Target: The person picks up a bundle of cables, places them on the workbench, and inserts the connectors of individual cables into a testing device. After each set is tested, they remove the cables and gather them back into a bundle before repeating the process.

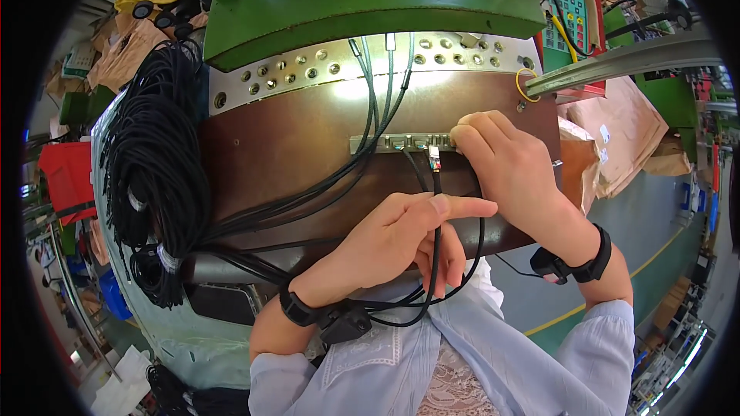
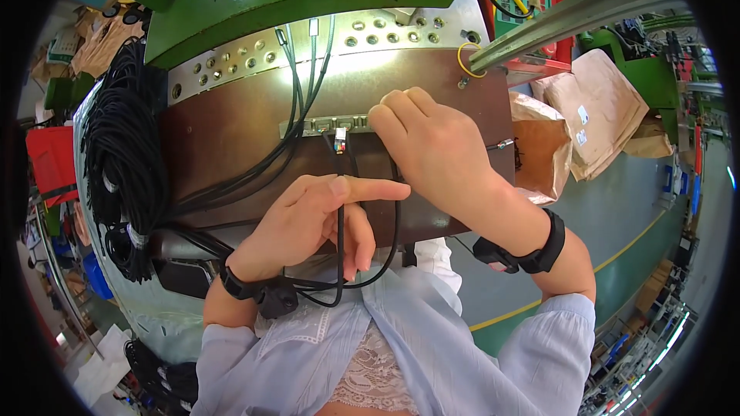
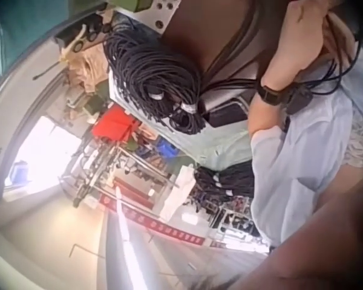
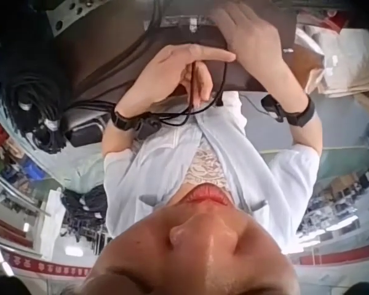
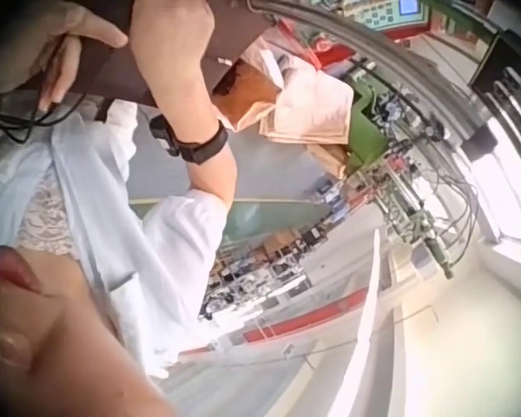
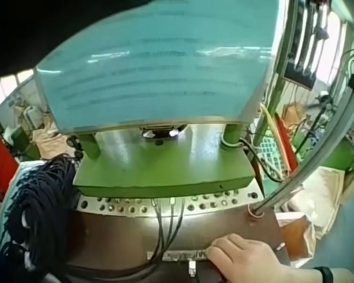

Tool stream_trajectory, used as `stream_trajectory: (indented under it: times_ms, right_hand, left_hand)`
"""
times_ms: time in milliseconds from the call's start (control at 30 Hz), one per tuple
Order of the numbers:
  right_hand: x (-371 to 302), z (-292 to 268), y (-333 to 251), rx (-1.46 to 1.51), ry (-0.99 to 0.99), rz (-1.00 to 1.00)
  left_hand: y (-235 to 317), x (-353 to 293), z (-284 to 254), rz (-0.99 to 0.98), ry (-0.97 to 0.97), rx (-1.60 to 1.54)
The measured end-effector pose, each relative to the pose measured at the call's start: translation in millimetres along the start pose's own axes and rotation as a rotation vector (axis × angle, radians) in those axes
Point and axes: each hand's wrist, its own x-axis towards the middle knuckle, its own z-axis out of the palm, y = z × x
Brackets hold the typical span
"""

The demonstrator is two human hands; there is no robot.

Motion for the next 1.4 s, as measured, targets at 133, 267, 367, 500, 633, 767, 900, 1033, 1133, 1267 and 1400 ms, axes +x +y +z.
stream_trajectory:
  times_ms: [133, 267, 367, 500, 633, 767, 900, 1033, 1133, 1267, 1400]
  right_hand:
    - [-1.4, -0.5, 3.6, 0.006, -0.036, 0.020]
    - [-0.7, -1.8, -0.8, -0.018, 0.014, -0.009]
    - [-2.6, -15.2, -0.9, 0.066, 0.127, -0.022]
    - [-3.6, -15.6, 1.3, 0.232, 0.271, -0.120]
    - [-17.4, 14.2, 11.5, 0.423, 0.268, 0.083]
    - [-23.9, 14.9, 19.3, 0.505, 0.192, 0.256]
    - [-14.3, 1.9, 12.2, 0.407, 0.103, 0.231]
    - [-16.7, 17.9, 17.8, 0.431, 0.110, 0.182]
    - [-12.7, 18.8, 6.9, 0.447, 0.154, 0.171]
    - [-20.9, 21.6, 12.4, 0.383, 0.142, 0.206]
    - [-14.7, 15.4, 21.6, 0.392, 0.042, 0.110]
  left_hand:
    - [2.2, 0.6, 0.2, -0.011, 0.030, -0.020]
    - [1.9, 1.5, 3.4, -0.031, 0.031, -0.053]
    - [6.6, 4.8, 4.2, -0.069, -0.004, -0.135]
    - [24.1, 10.8, 11.1, -0.204, -0.134, 0.024]
    - [14.2, -18.8, -1.1, 0.253, 0.063, 0.473]
    - [28.2, -8.9, -50.5, 0.473, 0.679, 0.212]
    - [48.0, 16.6, -108.2, 0.613, 0.624, 0.171]
    - [44.4, 62.3, -155.5, 0.603, 0.344, 0.068]
    - [41.6, 91.7, -172.5, 0.533, 0.268, -0.045]
    - [62.6, 59.5, -117.8, 0.148, -0.186, -0.261]
    - [52.8, -41.2, -95.6, -0.127, -0.016, -0.016]
